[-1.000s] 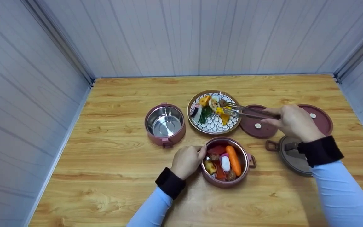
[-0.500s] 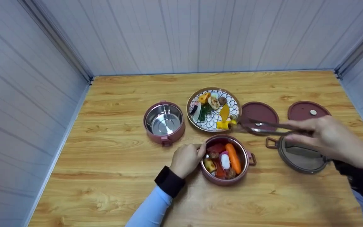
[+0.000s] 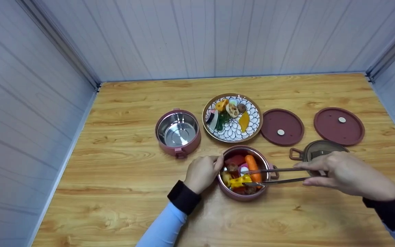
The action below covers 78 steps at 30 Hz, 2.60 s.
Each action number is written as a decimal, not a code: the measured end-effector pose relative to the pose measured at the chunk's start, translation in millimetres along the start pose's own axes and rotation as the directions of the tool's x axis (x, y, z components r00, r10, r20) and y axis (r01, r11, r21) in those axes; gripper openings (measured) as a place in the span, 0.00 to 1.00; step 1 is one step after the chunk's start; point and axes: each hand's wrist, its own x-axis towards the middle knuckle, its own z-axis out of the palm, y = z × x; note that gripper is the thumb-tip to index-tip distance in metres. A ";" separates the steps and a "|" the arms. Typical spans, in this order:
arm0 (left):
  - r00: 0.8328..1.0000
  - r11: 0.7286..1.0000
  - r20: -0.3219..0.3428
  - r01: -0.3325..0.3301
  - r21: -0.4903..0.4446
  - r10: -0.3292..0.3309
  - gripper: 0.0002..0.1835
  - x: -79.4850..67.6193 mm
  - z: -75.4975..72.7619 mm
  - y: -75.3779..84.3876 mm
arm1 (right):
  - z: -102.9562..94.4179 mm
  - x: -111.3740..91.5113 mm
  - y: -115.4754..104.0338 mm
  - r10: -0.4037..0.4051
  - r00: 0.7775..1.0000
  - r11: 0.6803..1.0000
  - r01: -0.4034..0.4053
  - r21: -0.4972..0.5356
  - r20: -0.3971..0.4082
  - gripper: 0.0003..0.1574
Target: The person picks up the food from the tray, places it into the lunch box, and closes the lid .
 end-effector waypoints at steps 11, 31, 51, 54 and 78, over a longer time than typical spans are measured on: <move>1.000 1.000 -0.016 -0.012 0.019 0.012 0.22 0.4 -1.0 0.8 | 5.2 8.2 -3.4 -0.010 1.000 0.997 0.011 -0.073 0.017 0.23; 1.000 1.000 0.009 0.019 0.001 -0.019 0.23 0.9 -0.4 0.6 | -15.3 4.7 0.6 0.077 0.997 0.996 -0.078 -0.030 -0.029 0.35; 1.000 1.000 -0.009 0.010 0.007 -0.010 0.23 -0.3 -0.2 0.6 | 22.9 47.4 77.0 0.381 0.924 0.924 -0.381 0.014 0.031 0.33; 1.000 1.000 -0.004 0.011 -0.002 -0.011 0.23 -0.3 0.3 0.1 | 30.2 67.5 86.4 0.378 0.918 0.922 -0.385 0.036 0.116 0.35; 1.000 1.000 0.003 0.021 0.024 -0.021 0.22 -0.3 -0.7 1.5 | 39.1 132.6 119.8 0.394 0.889 0.919 -0.374 -0.125 0.232 0.36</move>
